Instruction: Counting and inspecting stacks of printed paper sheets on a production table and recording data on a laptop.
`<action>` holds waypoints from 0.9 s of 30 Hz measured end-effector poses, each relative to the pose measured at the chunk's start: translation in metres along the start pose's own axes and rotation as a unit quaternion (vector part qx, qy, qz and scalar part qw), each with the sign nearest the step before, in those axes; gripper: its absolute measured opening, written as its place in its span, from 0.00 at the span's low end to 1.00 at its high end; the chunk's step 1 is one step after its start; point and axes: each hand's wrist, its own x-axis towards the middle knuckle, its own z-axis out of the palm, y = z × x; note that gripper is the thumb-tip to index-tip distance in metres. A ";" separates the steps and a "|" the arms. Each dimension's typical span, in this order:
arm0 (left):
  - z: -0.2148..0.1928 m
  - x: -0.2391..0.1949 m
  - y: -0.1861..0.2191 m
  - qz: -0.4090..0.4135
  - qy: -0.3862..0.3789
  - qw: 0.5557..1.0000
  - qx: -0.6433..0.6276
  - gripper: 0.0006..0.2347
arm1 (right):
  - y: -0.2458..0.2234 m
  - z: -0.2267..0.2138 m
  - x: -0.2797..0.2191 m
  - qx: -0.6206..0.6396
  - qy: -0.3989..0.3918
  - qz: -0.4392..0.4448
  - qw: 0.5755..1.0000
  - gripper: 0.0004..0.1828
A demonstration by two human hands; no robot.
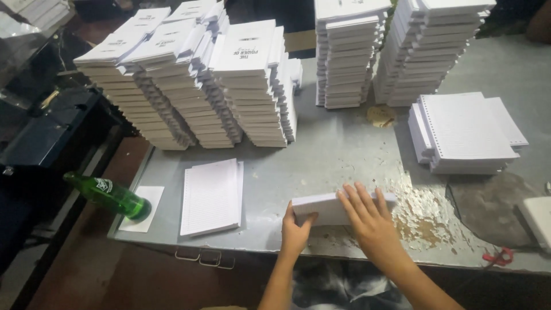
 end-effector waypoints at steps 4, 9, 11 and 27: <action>-0.002 0.007 0.006 0.108 -0.022 0.994 -0.021 0.15 | 0.006 0.014 -0.008 0.061 0.088 0.060 0.992 0.38; -0.004 0.003 0.000 0.089 -0.026 0.996 -0.013 0.15 | 0.025 0.017 -0.023 0.359 0.209 0.376 0.829 0.69; -0.003 0.007 0.003 0.095 -0.039 0.994 0.029 0.15 | 0.040 0.053 -0.042 0.482 0.040 0.485 0.729 0.58; 0.002 0.001 0.015 0.037 -0.038 0.997 0.056 0.30 | 0.058 0.081 -0.057 0.557 0.059 0.431 0.708 0.36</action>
